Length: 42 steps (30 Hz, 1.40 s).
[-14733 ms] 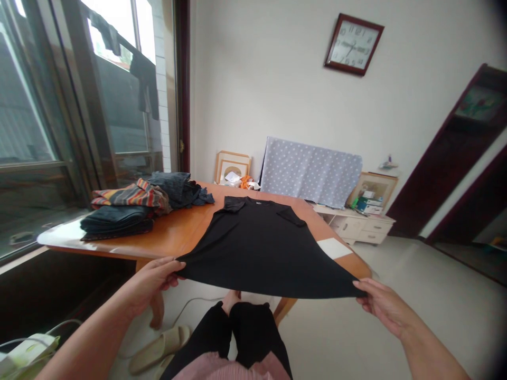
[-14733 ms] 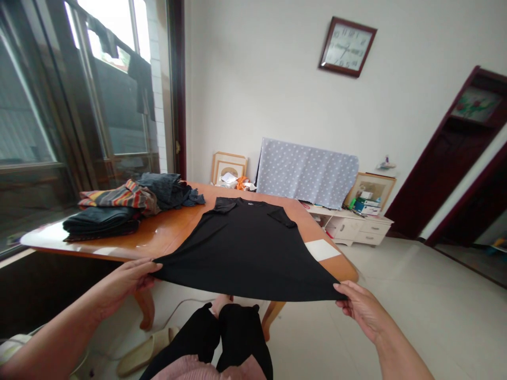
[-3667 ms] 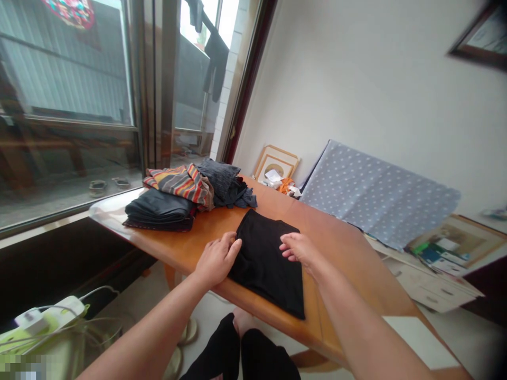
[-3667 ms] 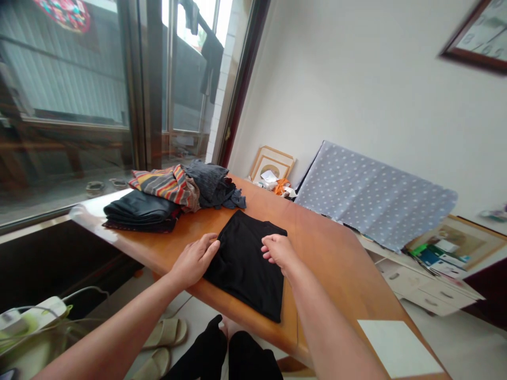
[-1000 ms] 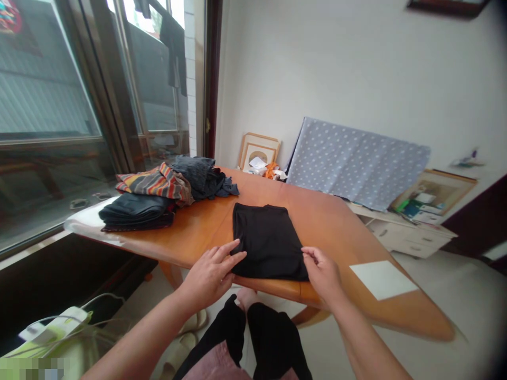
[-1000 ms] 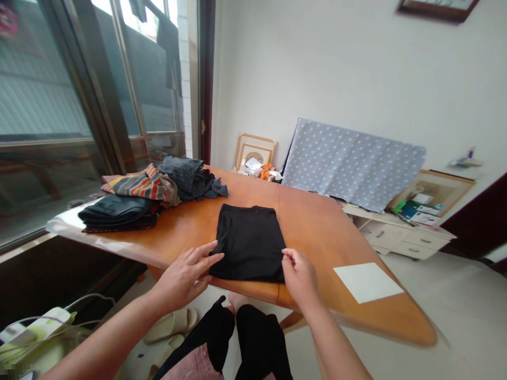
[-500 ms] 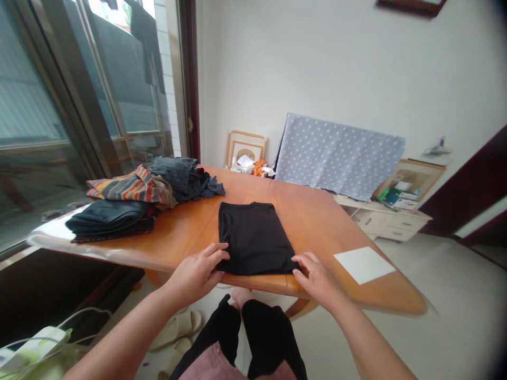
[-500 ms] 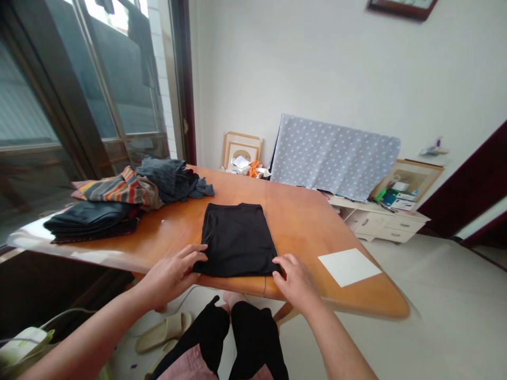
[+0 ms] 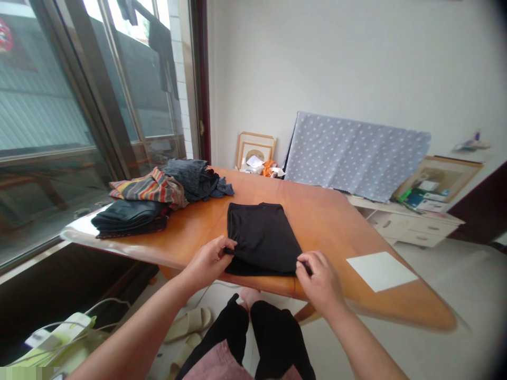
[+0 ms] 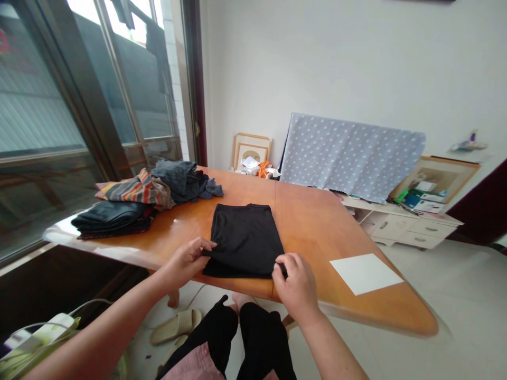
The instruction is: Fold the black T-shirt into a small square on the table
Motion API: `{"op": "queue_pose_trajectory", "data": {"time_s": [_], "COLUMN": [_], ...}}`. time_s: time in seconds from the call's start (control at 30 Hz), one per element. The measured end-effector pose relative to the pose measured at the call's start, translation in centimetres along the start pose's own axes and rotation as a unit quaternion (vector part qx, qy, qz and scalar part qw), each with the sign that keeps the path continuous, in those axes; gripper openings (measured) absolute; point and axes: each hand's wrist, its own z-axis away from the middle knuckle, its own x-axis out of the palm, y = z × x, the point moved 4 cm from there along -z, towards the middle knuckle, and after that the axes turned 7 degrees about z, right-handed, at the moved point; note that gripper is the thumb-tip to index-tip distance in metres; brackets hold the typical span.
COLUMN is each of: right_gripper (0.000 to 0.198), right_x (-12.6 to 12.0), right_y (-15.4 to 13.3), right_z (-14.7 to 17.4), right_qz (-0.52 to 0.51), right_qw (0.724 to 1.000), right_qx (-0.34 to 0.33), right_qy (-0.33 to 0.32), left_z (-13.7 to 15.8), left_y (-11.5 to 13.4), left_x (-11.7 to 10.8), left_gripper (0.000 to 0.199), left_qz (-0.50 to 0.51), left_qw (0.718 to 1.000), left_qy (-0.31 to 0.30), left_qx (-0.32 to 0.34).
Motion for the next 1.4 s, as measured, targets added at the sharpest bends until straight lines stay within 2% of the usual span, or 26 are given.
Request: {"op": "queue_pose_trajectory", "data": {"time_s": [0.13, 0.2, 0.3, 0.4, 0.53, 0.7, 0.83, 0.97, 1.03, 1.2, 1.4], "right_gripper": [0.014, 0.014, 0.018, 0.013, 0.019, 0.021, 0.02, 0.022, 0.024, 0.022, 0.012], "right_x": [1.0, 1.9, 3.3, 4.6, 5.2, 4.0, 3.1, 3.0, 2.9, 2.5, 0.4], "right_y": [-7.6, -10.7, -13.5, -14.4, -14.7, -14.3, -13.7, -13.3, -13.3, -12.8, -8.0], "right_z": [0.3, 0.2, -0.4, -1.2, -1.8, -2.5, -3.3, -4.0, -4.1, -3.8, -2.9], "right_qz": [-0.064, -0.06, -0.012, 0.044, 0.069, 0.043, 0.039, 0.031, 0.021, 0.022, 0.098], "right_qw": [0.982, 0.972, 0.972, 0.974, 0.973, 0.982, 0.988, 0.993, 0.995, 0.993, 0.989], "right_qx": [-0.151, -0.19, -0.192, -0.175, -0.18, -0.168, -0.141, -0.109, -0.097, -0.105, -0.097], "right_qy": [-0.098, -0.128, -0.134, -0.134, -0.123, -0.078, -0.049, -0.036, -0.03, -0.051, -0.059], "left_z": [-0.8, -1.3, -1.9, -2.2, -2.3, -2.4, -2.2, -1.7, -1.7, -2.9, -5.8], "left_y": [-0.3, -0.4, -0.3, 0.0, -0.1, 0.2, 1.7, 3.4, 3.9, 4.1, 5.1], "left_x": [0.3, 0.4, 0.3, -0.1, -0.4, -0.3, -0.1, 0.1, 0.2, 0.0, -2.7], "left_gripper": [0.01, 0.014, 0.014, 0.013, 0.016, 0.018, 0.024, 0.032, 0.036, 0.028, 0.028], "left_qz": [0.09, 0.115, 0.115, 0.084, 0.035, 0.005, -0.019, -0.065, -0.102, -0.164, -0.182], "left_qw": [0.996, 0.992, 0.992, 0.996, 0.999, 1.0, 0.998, 0.993, 0.99, 0.981, 0.975], "left_qy": [-0.005, -0.013, -0.022, -0.013, -0.014, -0.029, -0.061, -0.08, -0.072, -0.054, 0.014], "left_qx": [-0.021, -0.046, -0.049, -0.021, -0.011, -0.005, 0.005, 0.048, 0.067, 0.092, 0.129]}}
